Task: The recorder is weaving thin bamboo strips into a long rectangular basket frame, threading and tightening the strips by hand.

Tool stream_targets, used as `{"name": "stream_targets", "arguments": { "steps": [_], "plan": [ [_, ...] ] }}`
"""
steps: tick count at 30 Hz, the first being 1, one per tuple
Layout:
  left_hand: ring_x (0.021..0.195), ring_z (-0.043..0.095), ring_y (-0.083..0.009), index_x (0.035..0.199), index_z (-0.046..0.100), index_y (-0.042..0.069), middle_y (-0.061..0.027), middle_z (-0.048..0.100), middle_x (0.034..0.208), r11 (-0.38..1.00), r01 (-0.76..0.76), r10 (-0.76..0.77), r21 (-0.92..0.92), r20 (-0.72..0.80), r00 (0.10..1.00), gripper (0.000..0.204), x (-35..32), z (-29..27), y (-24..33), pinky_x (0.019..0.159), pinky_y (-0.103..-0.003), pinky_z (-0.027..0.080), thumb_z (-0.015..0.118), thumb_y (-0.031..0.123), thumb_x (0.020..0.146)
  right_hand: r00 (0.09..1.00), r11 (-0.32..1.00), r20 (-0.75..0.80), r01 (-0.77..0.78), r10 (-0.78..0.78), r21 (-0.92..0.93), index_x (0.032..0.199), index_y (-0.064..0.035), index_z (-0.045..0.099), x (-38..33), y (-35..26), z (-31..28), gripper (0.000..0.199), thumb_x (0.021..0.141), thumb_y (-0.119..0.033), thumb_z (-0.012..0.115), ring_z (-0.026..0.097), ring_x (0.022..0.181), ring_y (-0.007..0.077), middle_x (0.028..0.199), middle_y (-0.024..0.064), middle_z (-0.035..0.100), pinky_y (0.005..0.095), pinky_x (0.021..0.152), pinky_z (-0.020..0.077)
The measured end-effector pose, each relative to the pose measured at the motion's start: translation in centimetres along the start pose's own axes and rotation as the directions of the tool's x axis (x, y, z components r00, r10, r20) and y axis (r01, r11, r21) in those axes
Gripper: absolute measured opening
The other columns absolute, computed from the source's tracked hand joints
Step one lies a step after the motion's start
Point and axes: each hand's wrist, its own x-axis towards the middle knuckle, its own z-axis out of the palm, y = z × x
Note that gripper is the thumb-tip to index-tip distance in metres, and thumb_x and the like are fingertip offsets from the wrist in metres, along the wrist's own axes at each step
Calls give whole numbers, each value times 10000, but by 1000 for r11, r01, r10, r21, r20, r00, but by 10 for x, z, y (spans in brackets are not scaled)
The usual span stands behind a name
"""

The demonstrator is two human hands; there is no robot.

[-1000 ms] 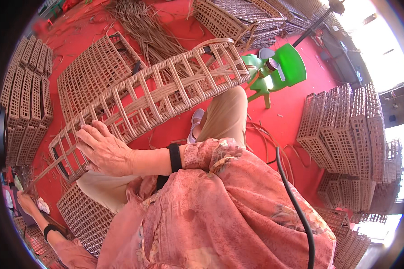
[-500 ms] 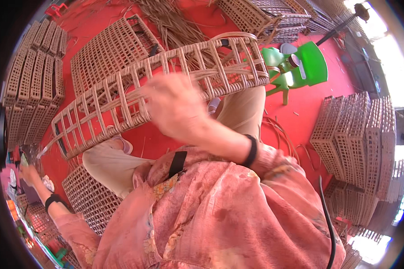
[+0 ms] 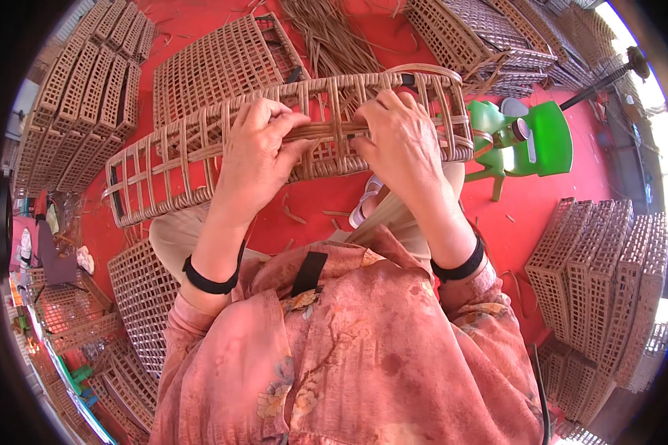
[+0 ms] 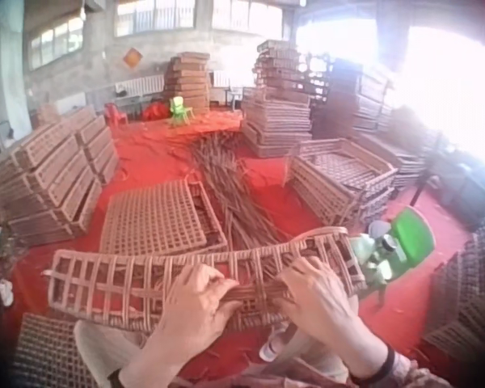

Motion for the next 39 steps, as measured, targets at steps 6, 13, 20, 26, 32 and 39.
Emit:
{"name": "stream_targets", "arguments": {
  "steps": [6, 13, 20, 26, 32, 39],
  "plan": [
    [910, 603, -288, 980, 735, 59, -84, 589, 964, 999, -2, 1, -45, -22, 1000, 230, 7, 21, -1, 853, -401, 490, 780, 57, 755, 995, 991, 12, 93, -94, 97, 878, -34, 656, 13, 13, 2, 229, 698, -105, 778, 620, 915, 344, 881, 122, 632, 451, 807, 500],
    [871, 594, -274, 875, 654, 67, -58, 583, 896, 998, -55, 55, 2, -63, 997, 207, 10, 35, 3, 806, -400, 464, 775, 26, 713, 984, 976, -45, 179, -174, 127, 836, -41, 609, 10, 19, 12, 214, 702, -92, 767, 617, 921, 338, 894, 119, 621, 450, 801, 497],
    [917, 568, -253, 921, 639, 118, -44, 551, 887, 990, -132, 136, 39, -129, 982, 278, 4, 41, 4, 827, -406, 406, 712, -11, 686, 942, 968, -231, 252, -245, 1, 856, -63, 593, -10, 15, 27, 199, 734, -73, 749, 585, 903, 301, 898, 93, 573, 423, 790, 498],
    [895, 565, -268, 927, 639, 119, -46, 548, 873, 986, -156, 161, 66, -77, 984, 220, 2, 32, 9, 866, -412, 409, 702, 21, 740, 971, 964, -161, 205, -178, 172, 868, -68, 625, -27, 20, 11, 162, 768, -116, 743, 609, 881, 292, 902, 62, 618, 402, 745, 513],
    [903, 566, -264, 969, 654, 109, -58, 547, 885, 986, -164, 162, 38, 71, 984, 222, -9, 13, 13, 866, -411, 412, 740, 87, 765, 958, 971, -212, 218, -195, 92, 909, -69, 669, -34, 15, 6, 213, 772, -193, 774, 587, 945, 292, 960, 69, 621, 410, 834, 480],
    [882, 557, -276, 1035, 686, 73, -64, 525, 863, 985, -143, 129, 100, 134, 983, 399, -19, 12, 16, 796, -399, 441, 822, 290, 728, 963, 970, -116, 240, -242, -23, 1018, -79, 688, -33, 13, 13, 373, 759, -328, 791, 545, 952, 277, 987, 60, 578, 405, 848, 424]
  ]
}}
